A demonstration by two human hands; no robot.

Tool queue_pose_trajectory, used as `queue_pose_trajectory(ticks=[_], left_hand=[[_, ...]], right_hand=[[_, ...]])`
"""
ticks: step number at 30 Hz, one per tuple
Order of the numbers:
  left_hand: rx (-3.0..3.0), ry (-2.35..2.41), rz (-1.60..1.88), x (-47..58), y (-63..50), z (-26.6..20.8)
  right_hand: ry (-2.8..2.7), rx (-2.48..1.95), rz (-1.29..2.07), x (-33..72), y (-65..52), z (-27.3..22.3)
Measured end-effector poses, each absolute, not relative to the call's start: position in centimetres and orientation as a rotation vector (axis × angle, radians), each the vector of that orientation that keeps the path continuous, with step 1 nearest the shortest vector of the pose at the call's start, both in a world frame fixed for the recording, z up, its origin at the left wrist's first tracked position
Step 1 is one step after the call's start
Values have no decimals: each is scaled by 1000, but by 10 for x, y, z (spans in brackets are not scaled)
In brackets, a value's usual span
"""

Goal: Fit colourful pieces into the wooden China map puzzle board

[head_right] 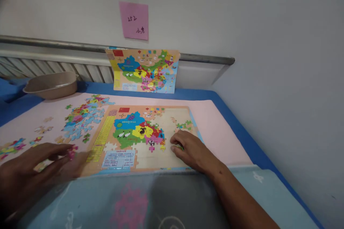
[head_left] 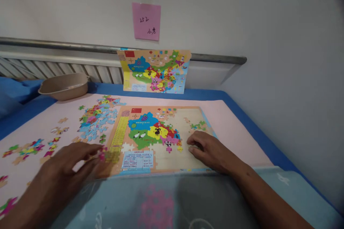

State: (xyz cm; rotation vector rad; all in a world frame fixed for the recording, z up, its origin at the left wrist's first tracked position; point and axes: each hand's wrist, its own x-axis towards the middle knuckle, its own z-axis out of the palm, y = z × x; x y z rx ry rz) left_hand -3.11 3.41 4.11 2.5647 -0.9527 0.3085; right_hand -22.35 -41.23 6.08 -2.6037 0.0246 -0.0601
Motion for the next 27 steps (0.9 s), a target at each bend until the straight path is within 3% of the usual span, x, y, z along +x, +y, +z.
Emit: queue_pose_trajectory(ticks=[4,11,27], left_hand=[[2279,-1307,322,-65,-47,74],[2489,-1413,-132,-91,-147,75],[2587,-1502,-122,-100,-173,66]], right_hand=[[21,-2599,-76,-224,-411,62],[3,-2610,-74,-225,-411,66],[-61,-2593,-104,-223,-419,55]])
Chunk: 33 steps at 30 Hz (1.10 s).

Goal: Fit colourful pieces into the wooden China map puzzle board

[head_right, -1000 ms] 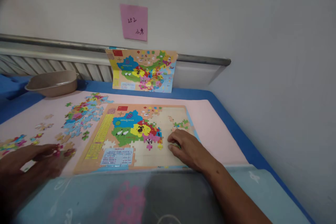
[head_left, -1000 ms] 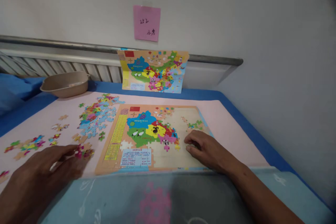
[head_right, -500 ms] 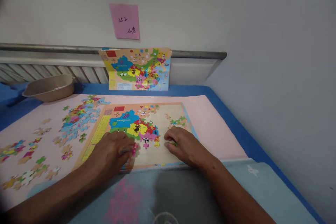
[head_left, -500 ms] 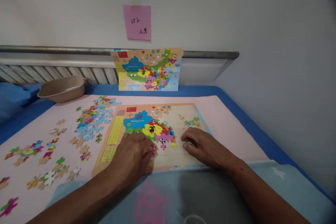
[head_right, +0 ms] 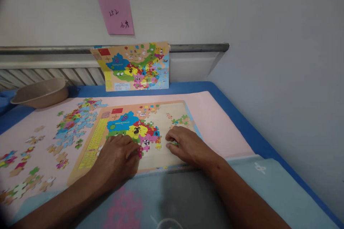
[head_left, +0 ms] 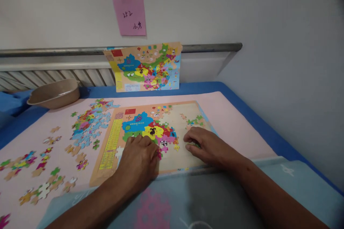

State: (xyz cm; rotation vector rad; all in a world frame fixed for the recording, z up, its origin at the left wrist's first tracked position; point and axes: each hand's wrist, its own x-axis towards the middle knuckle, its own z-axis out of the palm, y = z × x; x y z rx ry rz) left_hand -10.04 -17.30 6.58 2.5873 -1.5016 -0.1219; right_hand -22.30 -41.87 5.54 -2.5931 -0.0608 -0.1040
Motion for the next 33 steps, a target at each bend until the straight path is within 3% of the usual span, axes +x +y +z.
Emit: queue_pose_trajectory(ticks=[33], left_hand=[[2583,-1435,-131,-94,-178,63]], right_hand=[[-66,-2603,-98,-223,-419,54]])
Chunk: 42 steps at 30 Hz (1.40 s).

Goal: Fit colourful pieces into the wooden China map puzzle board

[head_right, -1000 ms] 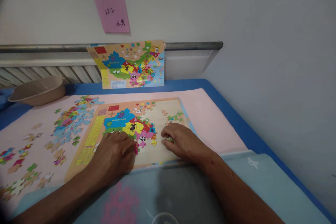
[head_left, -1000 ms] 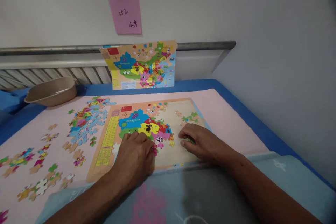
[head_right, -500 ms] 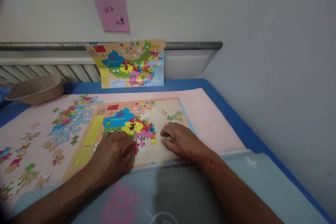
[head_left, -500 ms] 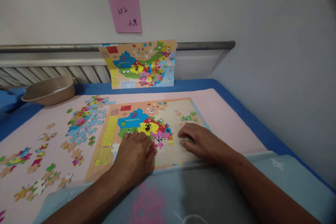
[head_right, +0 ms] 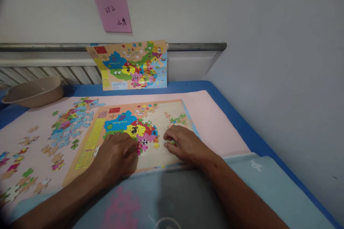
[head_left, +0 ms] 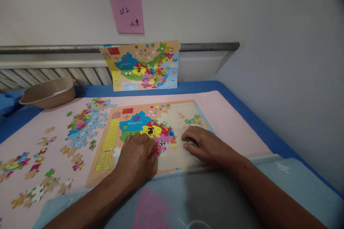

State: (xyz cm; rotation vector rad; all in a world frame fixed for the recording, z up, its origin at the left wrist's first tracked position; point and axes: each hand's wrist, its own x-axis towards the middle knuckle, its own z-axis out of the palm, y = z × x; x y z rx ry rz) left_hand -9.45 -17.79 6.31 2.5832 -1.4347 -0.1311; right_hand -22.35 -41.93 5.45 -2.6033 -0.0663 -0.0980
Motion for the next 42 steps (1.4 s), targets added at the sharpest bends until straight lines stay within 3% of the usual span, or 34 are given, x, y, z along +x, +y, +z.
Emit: queue_pose_trajectory(ticks=[27,42], left_hand=[[2562,-1483,21,-94,-182,51],[2592,-1416,-188,-84,-142,69]], right_hand=[[-60,-2584,-123,-223,-420,50],[-18,-2518,-195,-224,-419,53]])
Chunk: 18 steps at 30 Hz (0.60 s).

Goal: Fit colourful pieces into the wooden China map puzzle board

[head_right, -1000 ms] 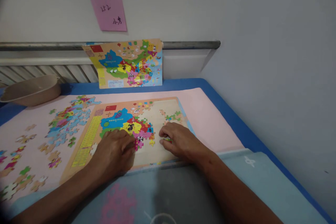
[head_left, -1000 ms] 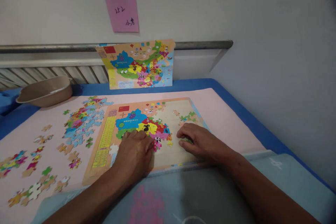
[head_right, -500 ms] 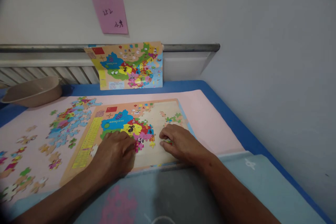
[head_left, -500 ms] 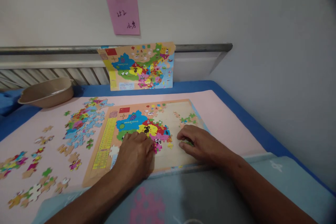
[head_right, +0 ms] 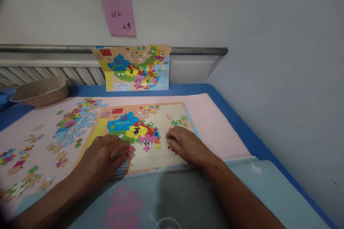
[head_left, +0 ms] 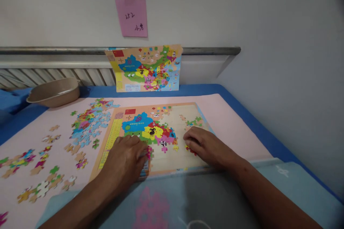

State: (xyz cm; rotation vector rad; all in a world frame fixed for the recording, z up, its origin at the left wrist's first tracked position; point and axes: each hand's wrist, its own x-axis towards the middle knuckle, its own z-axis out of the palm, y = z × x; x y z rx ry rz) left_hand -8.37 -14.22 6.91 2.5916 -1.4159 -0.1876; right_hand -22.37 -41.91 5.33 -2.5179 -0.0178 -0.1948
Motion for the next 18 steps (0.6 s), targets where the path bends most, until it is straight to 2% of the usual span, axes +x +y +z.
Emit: queue_pose_trajectory(ticks=[7,18], left_hand=[[2604,-1505,-218,-92,-161,67],[2610,-1471,-215,-92,-168,66]], right_hand=[[167,-2461,-601,-224,-424,52],[144,-2512,-541,-223,-422,51]])
